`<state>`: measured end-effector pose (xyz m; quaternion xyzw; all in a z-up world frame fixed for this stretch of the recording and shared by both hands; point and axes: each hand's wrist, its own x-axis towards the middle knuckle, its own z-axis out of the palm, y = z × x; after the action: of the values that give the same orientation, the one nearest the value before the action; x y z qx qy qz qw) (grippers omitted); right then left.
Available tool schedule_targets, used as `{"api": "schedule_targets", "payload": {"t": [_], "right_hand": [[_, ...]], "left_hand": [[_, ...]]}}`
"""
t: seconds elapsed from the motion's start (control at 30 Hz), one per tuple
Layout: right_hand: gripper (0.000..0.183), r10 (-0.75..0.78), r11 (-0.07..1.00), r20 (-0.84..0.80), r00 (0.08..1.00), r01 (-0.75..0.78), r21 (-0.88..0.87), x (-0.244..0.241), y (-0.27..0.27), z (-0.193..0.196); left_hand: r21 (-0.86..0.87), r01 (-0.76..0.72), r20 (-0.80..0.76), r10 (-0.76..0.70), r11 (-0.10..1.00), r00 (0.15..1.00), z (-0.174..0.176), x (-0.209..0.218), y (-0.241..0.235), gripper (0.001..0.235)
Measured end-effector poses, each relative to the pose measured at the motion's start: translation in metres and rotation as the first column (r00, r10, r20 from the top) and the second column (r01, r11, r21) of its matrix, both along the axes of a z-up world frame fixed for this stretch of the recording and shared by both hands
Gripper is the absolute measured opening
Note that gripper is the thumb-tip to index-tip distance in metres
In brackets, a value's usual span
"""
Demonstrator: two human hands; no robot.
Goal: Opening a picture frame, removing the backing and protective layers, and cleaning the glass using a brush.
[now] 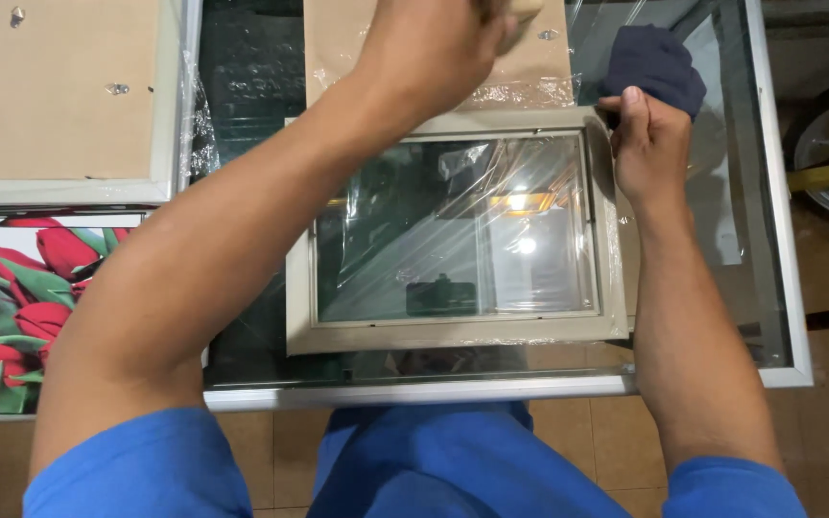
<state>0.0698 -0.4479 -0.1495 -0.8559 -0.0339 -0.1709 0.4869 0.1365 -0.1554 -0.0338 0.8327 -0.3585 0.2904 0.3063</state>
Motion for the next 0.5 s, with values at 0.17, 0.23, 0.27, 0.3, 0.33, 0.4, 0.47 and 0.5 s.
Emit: {"api": "schedule_targets", "payload": {"t": [0.17,0.23,0.27,0.3,0.33,0.4,0.47,0.5], "right_hand": [[0.039,0.005,1.000,0.019,1.000,-0.005,0.029,-0.004,0.003,0.005],[0.036,0.006,0.992,-0.021,1.000,-0.003,0.124,-0.004,0.005,0.006],[0.038,0.006,0.998,0.010,1.000,-0.007,0.067,-0.005,0.007,0.010],[0.042,0.008,1.000,0.040,0.999,-0.009,0.010,-0.006,0.009,0.015],[0.042,0.006,1.000,0.038,0.999,-0.006,0.010,-0.006,0.006,0.011],[0.040,0.015,0.997,0.141,0.990,-0.004,-0.076,-0.004,0.002,0.005],[0.047,-0.026,1.000,0.056,0.998,0.026,-0.004,0.003,-0.005,-0.005],[0.058,-0.060,0.996,-0.035,0.998,0.062,0.064,0.006,-0.008,-0.010]], "left_hand": [[-0.062,0.300,-0.656,-0.265,0.952,0.707,0.051,-0.079,-0.023,0.013],[-0.075,0.401,-0.877,-0.252,0.913,0.410,0.048,-0.104,-0.035,0.010],[0.004,0.453,-0.909,-0.185,0.892,0.373,0.039,-0.109,-0.042,0.015],[0.079,0.505,-0.933,-0.114,0.859,0.341,0.030,-0.114,-0.049,0.023],[0.078,0.508,-0.934,-0.115,0.858,0.338,0.014,-0.095,-0.058,0.023],[0.154,0.365,-0.815,-0.091,0.918,0.572,-0.019,-0.058,-0.075,0.017],[0.036,0.238,-0.607,-0.167,0.971,0.777,-0.022,-0.015,-0.081,0.018],[-0.115,0.152,-0.340,-0.182,0.982,0.923,-0.023,0.006,-0.084,0.020]]}}
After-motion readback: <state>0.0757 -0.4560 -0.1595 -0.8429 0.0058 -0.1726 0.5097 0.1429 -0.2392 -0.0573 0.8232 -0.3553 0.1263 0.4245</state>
